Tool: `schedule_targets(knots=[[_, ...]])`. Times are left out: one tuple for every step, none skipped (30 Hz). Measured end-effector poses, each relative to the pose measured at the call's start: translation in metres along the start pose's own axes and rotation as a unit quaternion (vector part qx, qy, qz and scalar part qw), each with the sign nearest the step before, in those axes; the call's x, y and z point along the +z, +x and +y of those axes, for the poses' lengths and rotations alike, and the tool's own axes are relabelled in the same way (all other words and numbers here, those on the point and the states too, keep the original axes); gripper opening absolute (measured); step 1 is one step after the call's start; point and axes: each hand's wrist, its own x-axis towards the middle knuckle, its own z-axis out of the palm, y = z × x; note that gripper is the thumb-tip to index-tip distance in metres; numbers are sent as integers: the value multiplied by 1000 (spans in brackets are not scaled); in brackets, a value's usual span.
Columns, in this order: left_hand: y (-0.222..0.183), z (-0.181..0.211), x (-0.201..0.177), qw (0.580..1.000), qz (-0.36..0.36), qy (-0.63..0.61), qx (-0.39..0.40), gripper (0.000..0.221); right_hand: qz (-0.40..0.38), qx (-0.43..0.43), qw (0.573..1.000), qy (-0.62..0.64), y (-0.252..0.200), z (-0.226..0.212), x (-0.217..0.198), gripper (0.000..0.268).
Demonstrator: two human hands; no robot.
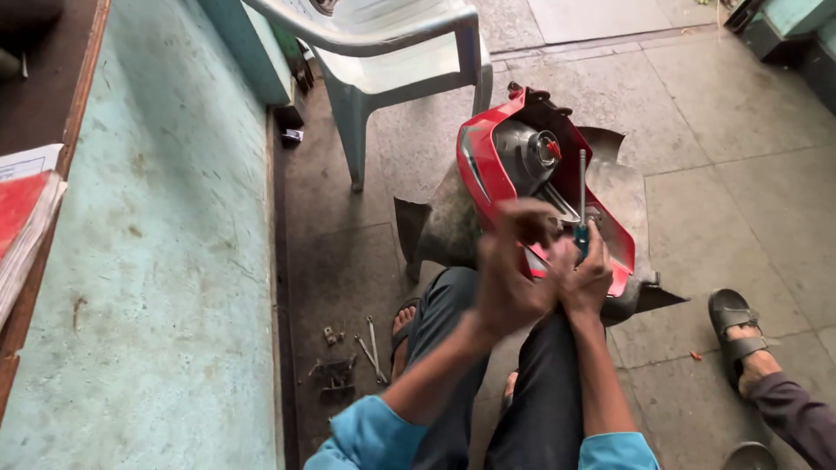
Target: Repairing and reassembling a motorcycle headlight and fairing assembly using a screwdriver.
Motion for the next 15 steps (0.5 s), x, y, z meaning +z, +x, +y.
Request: schedule_targets(knots=[[17,0,-14,997,28,72,22,40,6,-53,997,-55,1,-7,1,48],[35,1,-28,987,57,143,45,47,11,-105,988,-110,2,-14,2,48],[59,-16,-35,987,52,143,45,47,14,-101,989,-110,2,-19,1,48],[82,-33,-42,969,24,241,-41,74,4,-84,990,-110,2,-24,1,49],[104,-50,-49,934,-4,334,-127,102,-8,-68,991,-112,1,-28,-1,50],[96,-84,-54,934,-7,333,-128,102,-8,-66,991,-114,-4,-25,-4,50],[93,-119,-58,933,-42,294,-203,105,-15,-64,992,-106,-3,-23,-4,49],[92,-155,-61,924,-77,254,-276,109,-22,-63,993,-98,-1,-20,-4,49],[87,-154,-59,925,-81,254,-272,109,-17,-62,993,-98,4,-15,-2,49],[82,-155,-58,928,-79,240,-274,104,-21,-67,993,-92,10,-8,1,50],[67,-155,-56,929,-77,225,-285,100,-33,-68,993,-89,7,0,0,52],[54,-143,-53,927,-78,223,-291,100,-37,-64,993,-92,11,1,-7,52],[37,-131,-54,929,-64,244,-272,101,-52,-40,995,-73,10,0,-11,53],[21,-118,-55,929,-51,264,-252,103,-67,-15,996,-55,9,0,-15,53],[11,-106,-60,927,-51,268,-259,103,-73,-10,996,-52,5,-10,-20,53]])
